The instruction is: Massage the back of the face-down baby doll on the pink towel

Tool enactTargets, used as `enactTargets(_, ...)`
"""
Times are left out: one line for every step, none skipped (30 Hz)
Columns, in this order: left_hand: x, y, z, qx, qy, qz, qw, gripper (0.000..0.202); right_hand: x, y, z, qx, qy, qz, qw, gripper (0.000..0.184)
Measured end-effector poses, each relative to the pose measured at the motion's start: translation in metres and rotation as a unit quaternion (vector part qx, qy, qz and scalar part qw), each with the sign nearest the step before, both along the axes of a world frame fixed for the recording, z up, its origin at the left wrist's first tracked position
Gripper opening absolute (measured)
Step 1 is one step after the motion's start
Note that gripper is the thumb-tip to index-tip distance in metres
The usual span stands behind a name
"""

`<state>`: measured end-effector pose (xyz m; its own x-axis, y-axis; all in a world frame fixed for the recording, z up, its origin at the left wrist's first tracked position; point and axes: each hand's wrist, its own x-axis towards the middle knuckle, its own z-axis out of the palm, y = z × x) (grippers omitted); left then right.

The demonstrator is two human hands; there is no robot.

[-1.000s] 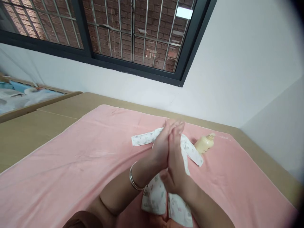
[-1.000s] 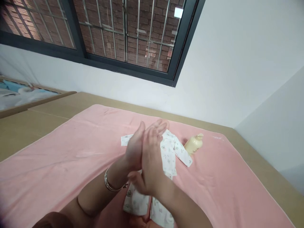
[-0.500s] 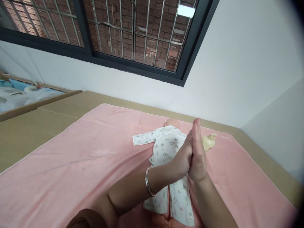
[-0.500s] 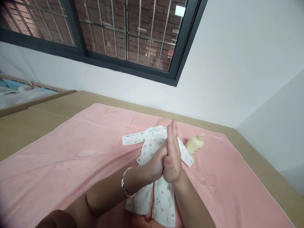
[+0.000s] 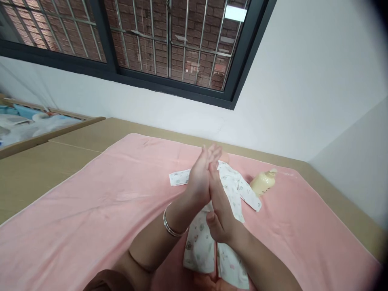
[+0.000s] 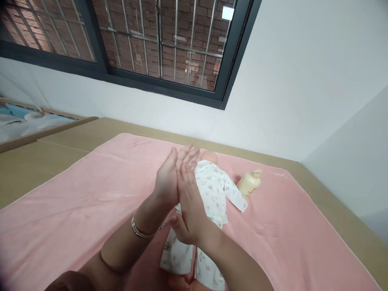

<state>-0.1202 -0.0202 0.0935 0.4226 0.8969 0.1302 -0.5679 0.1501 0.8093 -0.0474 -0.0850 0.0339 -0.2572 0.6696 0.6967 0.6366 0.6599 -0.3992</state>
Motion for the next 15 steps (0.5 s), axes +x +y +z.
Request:
enactTargets(-0.004, 0.005, 0.002, 0.008, -0.007, 0.017, 1.0, 0.061, -0.001, -0.001, 0.0, -0.011, 0.002, 0.009, 1.0, 0.073)
enactTargets(-0.006, 0.01, 0.002, 0.016, -0.011, 0.031, 0.999, 0.059, -0.002, -0.002, 0.0, -0.017, 0.007, 0.015, 1.0, 0.07)
enactTargets(-0.007, 0.015, 0.002, 0.023, -0.012, 0.042, 0.999, 0.058, -0.001, -0.002, 0.0, -0.022, 0.016, 0.017, 0.999, 0.067)
enactTargets(-0.006, 0.021, 0.0, 0.029, -0.01, 0.049, 0.998, 0.057, 0.001, -0.002, 0.001, -0.029, 0.027, 0.013, 0.999, 0.065)
enactTargets(-0.004, 0.028, -0.004, 0.032, -0.005, 0.053, 0.998, 0.056, 0.004, -0.001, 0.002, -0.039, 0.038, 0.003, 0.999, 0.063)
enactTargets(0.001, 0.035, -0.008, 0.032, 0.003, 0.055, 0.998, 0.055, 0.008, 0.0, 0.004, -0.057, 0.046, -0.014, 0.997, 0.061)
enactTargets(0.007, 0.044, -0.014, 0.033, 0.013, 0.059, 0.998, 0.053, 0.013, 0.001, 0.007, -0.081, 0.051, -0.034, 0.995, 0.057)
enactTargets(0.014, 0.052, -0.021, 0.027, 0.026, 0.071, 0.997, 0.051, 0.02, 0.004, 0.01, -0.108, 0.053, -0.055, 0.991, 0.054)
enactTargets(0.022, 0.061, -0.029, 0.025, 0.04, 0.09, 0.995, 0.049, 0.028, 0.007, 0.014, -0.134, 0.054, -0.079, 0.986, 0.051)
enactTargets(0.031, 0.07, -0.038, 0.027, 0.059, 0.113, 0.991, 0.046, 0.037, 0.011, 0.017, -0.155, 0.056, -0.102, 0.981, 0.048)
enactTargets(0.039, 0.078, -0.049, 0.035, 0.087, 0.136, 0.986, 0.043, 0.048, 0.017, 0.018, -0.168, 0.06, -0.128, 0.976, 0.047)
enactTargets(0.047, 0.085, -0.06, 0.059, 0.125, 0.145, 0.98, 0.038, 0.058, 0.023, 0.019, -0.171, 0.068, -0.16, 0.97, 0.045)
enactTargets(0.054, 0.091, -0.071, 0.094, 0.173, 0.148, 0.969, 0.033, 0.068, 0.032, 0.017, -0.171, 0.07, -0.193, 0.964, 0.044)
enactTargets(0.061, 0.096, -0.083, 0.135, 0.224, 0.151, 0.953, 0.031, 0.078, 0.041, 0.012, -0.178, 0.064, -0.22, 0.957, 0.043)
enactTargets(0.066, 0.1, -0.095, 0.18, 0.276, 0.151, 0.932, 0.031, 0.086, 0.05, 0.005, -0.189, 0.053, -0.243, 0.95, 0.042)
